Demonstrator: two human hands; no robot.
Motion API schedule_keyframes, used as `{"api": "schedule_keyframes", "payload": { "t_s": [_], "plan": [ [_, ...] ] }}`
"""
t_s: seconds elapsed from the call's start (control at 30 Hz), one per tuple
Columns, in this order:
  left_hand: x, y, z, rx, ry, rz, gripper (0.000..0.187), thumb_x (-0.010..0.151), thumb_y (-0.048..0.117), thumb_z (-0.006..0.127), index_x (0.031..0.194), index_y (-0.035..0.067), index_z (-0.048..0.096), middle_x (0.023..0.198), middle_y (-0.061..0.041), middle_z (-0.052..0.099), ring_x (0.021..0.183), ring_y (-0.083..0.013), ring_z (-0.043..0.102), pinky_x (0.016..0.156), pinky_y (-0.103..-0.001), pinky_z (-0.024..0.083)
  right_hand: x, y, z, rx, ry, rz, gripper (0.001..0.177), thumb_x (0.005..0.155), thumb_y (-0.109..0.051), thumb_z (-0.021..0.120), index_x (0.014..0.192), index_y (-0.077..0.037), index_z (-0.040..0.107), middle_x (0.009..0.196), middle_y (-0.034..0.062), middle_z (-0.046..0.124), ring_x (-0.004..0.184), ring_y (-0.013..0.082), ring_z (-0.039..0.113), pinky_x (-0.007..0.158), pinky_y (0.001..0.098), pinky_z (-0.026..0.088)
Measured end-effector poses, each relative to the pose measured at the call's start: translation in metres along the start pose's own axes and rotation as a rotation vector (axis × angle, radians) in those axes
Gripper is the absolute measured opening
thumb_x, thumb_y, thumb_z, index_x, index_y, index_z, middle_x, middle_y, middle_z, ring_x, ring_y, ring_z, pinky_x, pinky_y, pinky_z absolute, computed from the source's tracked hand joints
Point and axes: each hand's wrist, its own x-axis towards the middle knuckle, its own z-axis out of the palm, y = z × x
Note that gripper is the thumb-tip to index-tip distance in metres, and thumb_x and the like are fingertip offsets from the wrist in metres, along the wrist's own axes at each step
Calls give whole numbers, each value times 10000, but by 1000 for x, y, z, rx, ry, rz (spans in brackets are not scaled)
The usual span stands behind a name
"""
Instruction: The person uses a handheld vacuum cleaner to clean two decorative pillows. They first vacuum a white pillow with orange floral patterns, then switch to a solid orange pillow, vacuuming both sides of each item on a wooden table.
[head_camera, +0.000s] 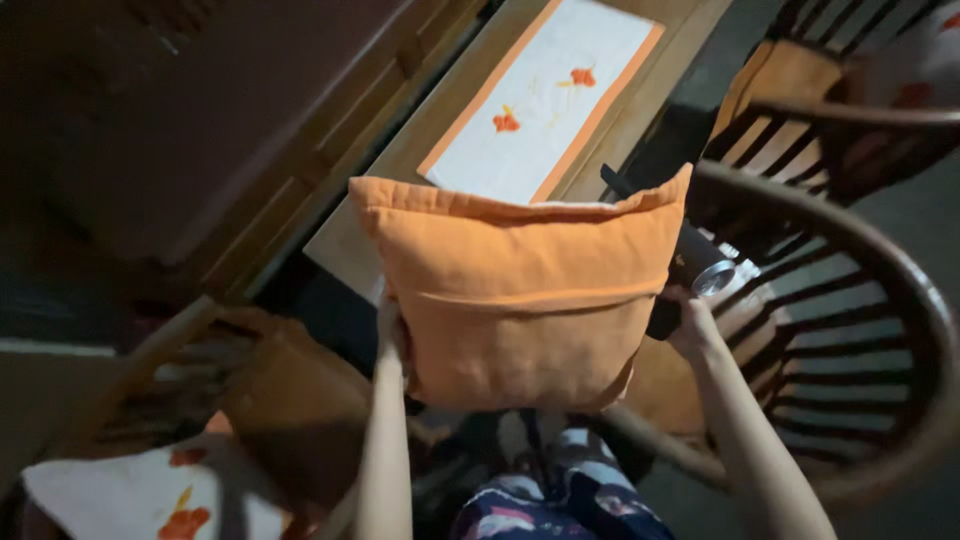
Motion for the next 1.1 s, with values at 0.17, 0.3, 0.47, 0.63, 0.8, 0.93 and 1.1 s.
{"api": "schedule_keyframes", "payload": {
  "t_s": [0.17, 0.3, 0.47, 0.63, 0.8, 0.93, 1.1],
  "plan": [
    [42, -5, -4, 204, 200, 164, 401, 992, 239, 535, 1363, 91, 570, 1230, -76, 682, 1110, -207, 654, 896, -320, 531, 66, -29, 5, -5, -102, -88, 376, 915, -86, 581, 1269, 30, 629, 1118, 160, 723, 967, 286, 707, 854, 428, 578],
    [72, -21, -32, 397, 168, 354, 389, 1038, 243, 538, 1357, 28, 591, 1233, -139, 677, 1097, -231, 629, 901, -352, 519, 74, -52, 61, 43, -140, 14, 403, 877, -48, 580, 1280, -38, 608, 1183, 130, 718, 1049, 277, 720, 932, 443, 601],
    [48, -27, -45, 582, 55, 345, 442, 970, 130, 610, 1400, 45, 554, 1385, -129, 628, 1245, -197, 594, 1036, -368, 513, 99, -61, 92, 37, -203, 6, 429, 881, -70, 610, 1310, -45, 607, 1223, 145, 681, 1110, 323, 673, 963, 491, 560],
    [-21, 5, -14, 836, -100, 193, 993, 617, 86, 936, 1485, 47, 455, 1488, -106, 537, 1323, -178, 516, 1094, -351, 457, 116, -47, 84, 92, -279, 52, 393, 913, -82, 607, 1301, -15, 616, 1258, 148, 683, 1173, 316, 663, 1055, 474, 535],
    [-37, 11, 12, 912, 155, 59, 1190, 526, 198, 1034, 1492, 8, 365, 1459, -126, 520, 1362, -234, 486, 1124, -366, 423, 124, -42, 82, 9, -317, 130, 382, 942, -154, 614, 1274, 34, 631, 1220, 155, 715, 1136, 288, 695, 1042, 425, 553],
    [-34, -15, 10, 625, 120, 456, 730, 696, 49, 895, 1333, -35, 547, 1309, -119, 656, 1245, -254, 631, 1086, -384, 518, 122, -41, 92, -23, -321, 150, 364, 937, -148, 604, 1257, 21, 642, 1189, 136, 719, 1090, 267, 710, 1005, 410, 570],
    [-15, -31, -6, 203, 161, 484, 483, 752, -50, 753, 1219, -17, 631, 1187, -86, 706, 1092, -211, 699, 960, -359, 569, 138, -27, 96, 35, -303, 201, 323, 932, -123, 581, 1196, 45, 658, 1158, 148, 717, 1063, 283, 704, 952, 413, 581]
  ]
}}
